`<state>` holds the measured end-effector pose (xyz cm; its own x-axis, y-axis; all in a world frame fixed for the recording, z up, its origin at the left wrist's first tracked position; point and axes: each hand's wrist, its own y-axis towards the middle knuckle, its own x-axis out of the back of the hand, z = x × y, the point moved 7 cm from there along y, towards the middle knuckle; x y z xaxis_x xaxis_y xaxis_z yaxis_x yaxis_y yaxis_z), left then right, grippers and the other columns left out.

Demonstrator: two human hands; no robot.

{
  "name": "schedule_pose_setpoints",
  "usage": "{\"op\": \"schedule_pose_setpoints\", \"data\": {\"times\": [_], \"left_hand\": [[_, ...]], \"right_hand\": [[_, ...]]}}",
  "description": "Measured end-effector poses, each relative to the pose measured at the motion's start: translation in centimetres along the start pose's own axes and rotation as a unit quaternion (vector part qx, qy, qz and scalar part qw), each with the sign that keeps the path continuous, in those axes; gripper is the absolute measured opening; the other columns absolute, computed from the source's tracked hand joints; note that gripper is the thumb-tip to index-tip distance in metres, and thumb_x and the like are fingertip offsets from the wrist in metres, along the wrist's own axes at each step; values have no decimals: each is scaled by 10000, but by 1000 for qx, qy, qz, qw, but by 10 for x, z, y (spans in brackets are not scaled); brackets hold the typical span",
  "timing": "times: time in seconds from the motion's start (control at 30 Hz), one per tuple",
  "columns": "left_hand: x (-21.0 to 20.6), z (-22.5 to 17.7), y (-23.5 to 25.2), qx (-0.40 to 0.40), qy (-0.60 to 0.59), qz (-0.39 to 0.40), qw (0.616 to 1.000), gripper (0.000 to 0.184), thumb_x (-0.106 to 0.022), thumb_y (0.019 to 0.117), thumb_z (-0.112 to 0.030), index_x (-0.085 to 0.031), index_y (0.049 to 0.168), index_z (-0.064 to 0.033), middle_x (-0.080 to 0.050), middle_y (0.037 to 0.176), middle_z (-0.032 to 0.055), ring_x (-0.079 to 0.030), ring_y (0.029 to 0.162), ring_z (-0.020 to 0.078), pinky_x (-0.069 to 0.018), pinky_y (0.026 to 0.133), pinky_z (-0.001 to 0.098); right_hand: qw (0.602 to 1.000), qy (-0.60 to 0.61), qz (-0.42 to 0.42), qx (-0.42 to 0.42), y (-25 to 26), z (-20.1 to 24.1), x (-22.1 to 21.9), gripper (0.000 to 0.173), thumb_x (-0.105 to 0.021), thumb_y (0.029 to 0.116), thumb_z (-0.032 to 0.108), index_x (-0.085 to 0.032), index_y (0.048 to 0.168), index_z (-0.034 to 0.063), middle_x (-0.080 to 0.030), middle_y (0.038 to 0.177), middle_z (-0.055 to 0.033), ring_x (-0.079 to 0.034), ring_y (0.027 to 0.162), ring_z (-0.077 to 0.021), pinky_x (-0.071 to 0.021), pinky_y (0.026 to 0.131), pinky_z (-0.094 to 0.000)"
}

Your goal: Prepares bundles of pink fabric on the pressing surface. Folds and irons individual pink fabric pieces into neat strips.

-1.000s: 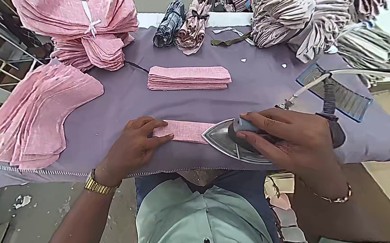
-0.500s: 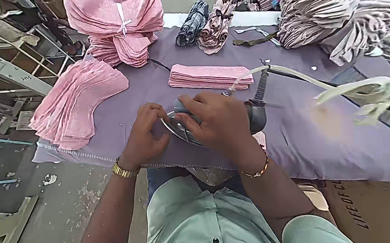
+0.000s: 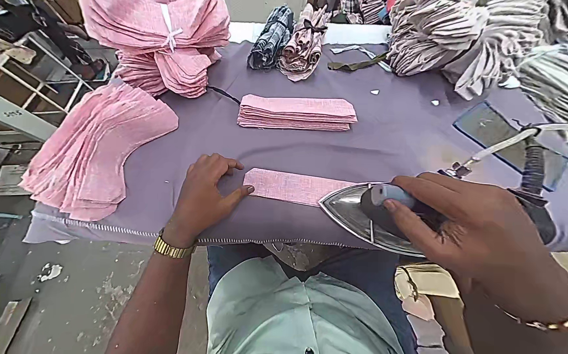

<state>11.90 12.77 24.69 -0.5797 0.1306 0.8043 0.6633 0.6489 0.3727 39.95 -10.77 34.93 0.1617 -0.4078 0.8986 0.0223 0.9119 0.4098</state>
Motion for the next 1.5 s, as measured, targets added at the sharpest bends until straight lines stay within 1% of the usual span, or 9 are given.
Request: {"op": "schedule_pose_setpoints", "data": {"times": [0.2, 0.37, 0.5, 0.67, 0.77, 0.83, 1.1, 1.3, 1.5], "left_hand": [[-6, -2, -3, -56, -26, 9, 998, 347, -683, 926, -535, -745, 1115, -251, -692, 984, -98, -608, 955, 98, -486, 852, 404], [-5, 2, -6, -48, -26, 1, 998, 379, -679, 922, -575, -749, 1149, -280, -697, 997, -106, -618, 963, 85, -502, 861, 399], [-5, -3, -6, -47, -27, -4, 999, 361, -661, 947, -555, -750, 1156, -275, -711, 1020, -113, -633, 1001, 69, -521, 911, 386], [-3, -4, -3, -14, 6, 4, 1000, 417, -639, 931, -630, -745, 1166, -303, -691, 974, -133, -605, 961, 56, -490, 893, 369], [-8, -7, -3, -24, 5, 9, 1000, 412, -644, 931, -619, -734, 1200, -320, -691, 975, -129, -609, 953, 63, -498, 882, 379], [-8, -7, -3, -33, -1, -1, 999, 380, -656, 935, -593, -744, 1199, -333, -690, 958, -120, -606, 933, 70, -495, 860, 377], [-8, -10, -2, -48, -24, 3, 999, 306, -682, 953, -495, -756, 1190, -317, -693, 941, -125, -609, 913, 54, -501, 837, 344], [-8, -6, -3, -43, -39, 4, 998, 285, -678, 959, -476, -758, 1174, -306, -711, 979, -139, -628, 945, 36, -515, 861, 349], [-3, -4, -4, -47, -31, -1, 998, 329, -677, 956, -502, -755, 1197, -293, -715, 984, -125, -629, 963, 42, -514, 886, 347]], "right_hand": [[998, 31, -50, -25, -8, -58, 30, 343, -568, 968, 434, -743, 939, 140, -639, 727, 15, -587, 622, -96, -474, 521, -353], [973, -86, -158, -146, -1, -131, 35, 424, -571, 1012, 454, -741, 1030, 66, -692, 791, -162, -646, 651, -300, -494, 568, -534], [960, -159, -119, -195, 9, -151, 18, 602, -410, 1048, 550, -685, 1043, 15, -682, 894, -276, -666, 807, -506, -456, 624, -698], [966, -107, -139, -193, 9, -158, 13, 615, -464, 1020, 583, -714, 1170, 42, -706, 993, -294, -684, 886, -499, -470, 711, -720], [974, 30, -174, -141, -1, -141, 29, 438, -665, 966, 454, -759, 1144, 65, -733, 908, -186, -685, 754, -271, -553, 705, -527], [975, 91, -194, -49, -4, -107, 35, 361, -682, 974, 346, -757, 1124, 27, -735, 920, -153, -695, 789, -187, -586, 738, -412], [994, -31, -109, -1, 11, -4, -9, 422, -510, 1032, 480, -784, 1134, 176, -704, 816, -70, -656, 680, -240, -481, 543, -444], [991, -67, -117, -13, 39, 21, -28, 434, -508, 1036, 477, -770, 1155, 152, -657, 787, -56, -635, 686, -238, -466, 542, -414], [998, 12, -66, 12, 27, 4, -8, 428, -517, 1025, 513, -775, 1032, 171, -637, 726, -24, -617, 620, -197, -467, 504, -421]]}}
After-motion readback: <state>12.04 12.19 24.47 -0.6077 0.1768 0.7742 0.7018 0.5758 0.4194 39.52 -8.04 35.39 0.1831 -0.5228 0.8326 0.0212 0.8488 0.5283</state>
